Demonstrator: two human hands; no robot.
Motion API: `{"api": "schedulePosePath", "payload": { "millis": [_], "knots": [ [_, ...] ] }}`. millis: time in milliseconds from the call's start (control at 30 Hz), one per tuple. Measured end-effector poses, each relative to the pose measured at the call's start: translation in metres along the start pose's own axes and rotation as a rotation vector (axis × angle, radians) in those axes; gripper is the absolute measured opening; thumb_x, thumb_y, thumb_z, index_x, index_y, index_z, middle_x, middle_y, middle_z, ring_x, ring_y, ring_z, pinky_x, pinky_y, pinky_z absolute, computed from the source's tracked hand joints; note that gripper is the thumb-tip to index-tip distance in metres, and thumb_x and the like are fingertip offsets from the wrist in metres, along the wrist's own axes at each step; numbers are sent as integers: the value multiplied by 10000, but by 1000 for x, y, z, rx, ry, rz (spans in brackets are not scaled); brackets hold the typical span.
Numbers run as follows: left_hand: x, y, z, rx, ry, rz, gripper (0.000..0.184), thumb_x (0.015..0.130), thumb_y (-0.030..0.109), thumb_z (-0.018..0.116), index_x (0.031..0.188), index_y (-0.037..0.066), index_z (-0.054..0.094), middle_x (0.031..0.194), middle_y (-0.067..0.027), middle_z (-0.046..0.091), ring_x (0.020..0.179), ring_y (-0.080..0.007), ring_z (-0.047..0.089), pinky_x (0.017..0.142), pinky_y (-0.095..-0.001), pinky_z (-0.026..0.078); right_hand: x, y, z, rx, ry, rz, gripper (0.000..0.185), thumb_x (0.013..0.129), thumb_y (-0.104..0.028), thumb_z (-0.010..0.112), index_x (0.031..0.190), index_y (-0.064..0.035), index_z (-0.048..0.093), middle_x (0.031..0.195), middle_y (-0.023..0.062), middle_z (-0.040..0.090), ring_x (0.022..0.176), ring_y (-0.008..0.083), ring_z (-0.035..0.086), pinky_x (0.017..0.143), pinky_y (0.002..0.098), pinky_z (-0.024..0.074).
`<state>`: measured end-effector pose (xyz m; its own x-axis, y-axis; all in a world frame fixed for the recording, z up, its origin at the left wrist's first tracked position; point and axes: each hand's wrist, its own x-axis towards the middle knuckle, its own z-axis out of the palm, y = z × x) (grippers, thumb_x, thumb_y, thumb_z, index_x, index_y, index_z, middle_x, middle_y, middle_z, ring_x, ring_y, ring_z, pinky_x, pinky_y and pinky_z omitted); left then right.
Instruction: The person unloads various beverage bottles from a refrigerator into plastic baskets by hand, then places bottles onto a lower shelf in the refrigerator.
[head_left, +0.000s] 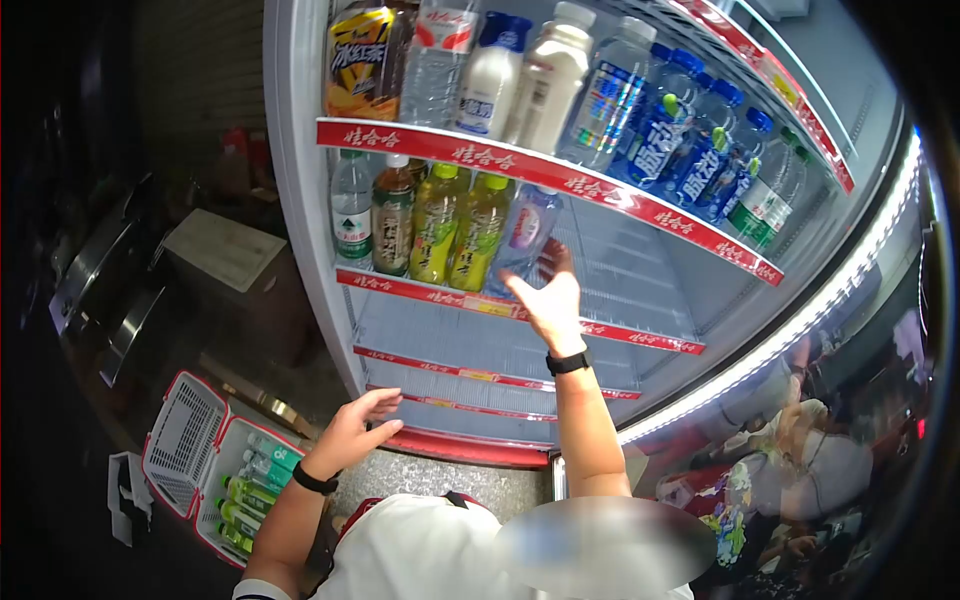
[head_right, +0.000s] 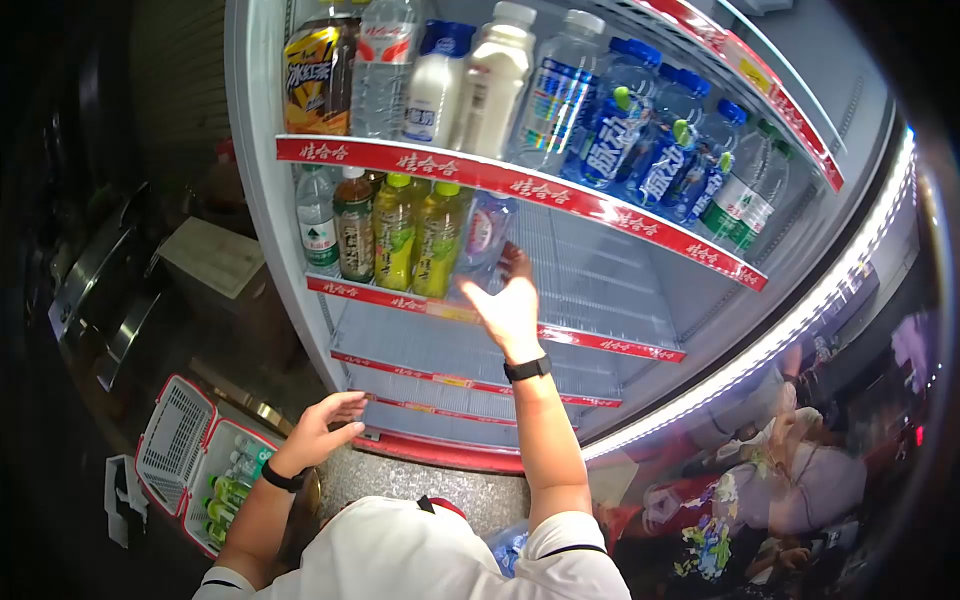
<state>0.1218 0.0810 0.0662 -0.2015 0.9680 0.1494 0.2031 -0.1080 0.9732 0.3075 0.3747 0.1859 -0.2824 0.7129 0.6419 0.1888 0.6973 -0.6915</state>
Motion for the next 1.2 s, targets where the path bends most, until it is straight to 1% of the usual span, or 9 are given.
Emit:
{"api": "schedulePosePath", "payload": {
  "millis": [233,467,567,767,867,933,1033,1133,1200],
  "knots": [
    [63,60,50,102,26,220,629,915,118,720,1460,1,428,1364,-168,579,1253,-254,580,1056,-388,467,11,6,2,81,-82,56,590,840,-197,786,1295,58,511,1188,227,642,1074,311,659,893,391,545],
    [109,118,68,411,309,597,852,822,211,821,1492,-3,341,1444,-200,468,1320,-308,503,1081,-404,427,-20,4,-16,-99,-12,-553,597,796,-180,831,1280,32,554,1181,223,655,1066,376,655,904,419,549],
    [129,113,76,127,248,622,771,831,217,827,1436,7,399,1357,-159,518,1257,-268,532,1051,-385,431,-30,-37,-28,-25,-148,-677,609,772,-133,831,1305,-15,559,1186,171,668,1084,346,660,927,409,543],
    [96,89,56,-560,340,599,550,925,141,737,1384,54,448,1262,-82,593,1174,-184,577,1007,-389,488,-11,-58,-43,272,-411,-444,538,752,-159,851,1220,0,641,1163,139,678,1056,258,677,916,360,546],
    [62,74,29,-452,440,499,626,960,366,674,1412,14,422,1263,-154,617,1160,-269,631,1008,-451,511,44,-5,-22,309,41,83,475,827,-90,780,1244,12,575,1183,134,643,982,194,649,842,322,557],
    [38,52,13,-482,467,435,648,951,395,677,1413,18,423,1254,-179,622,1138,-282,647,946,-468,554,80,30,-3,-34,32,-34,620,834,-203,806,1302,50,487,1216,205,616,1070,278,631,874,375,545],
    [-3,46,5,-532,565,363,683,945,434,675,1419,13,420,1248,-186,626,1119,-288,657,958,-456,548,102,44,13,30,-136,-200,672,834,-252,815,1318,65,474,1230,235,609,1113,334,623,891,412,532],
    [-49,10,-16,-486,677,284,686,944,435,680,1417,16,413,1256,-169,617,1130,-276,644,957,-419,539,91,55,1,-38,-94,-73,675,846,-277,809,1326,57,472,1241,230,611,1099,333,622,913,416,513],
    [-84,2,-21,-475,801,220,614,974,378,655,1406,15,412,1235,-150,615,1098,-253,643,941,-417,540,64,52,0,213,30,-38,561,881,-144,775,1330,12,478,1223,151,604,1074,231,591,927,341,488]
  ]
}}
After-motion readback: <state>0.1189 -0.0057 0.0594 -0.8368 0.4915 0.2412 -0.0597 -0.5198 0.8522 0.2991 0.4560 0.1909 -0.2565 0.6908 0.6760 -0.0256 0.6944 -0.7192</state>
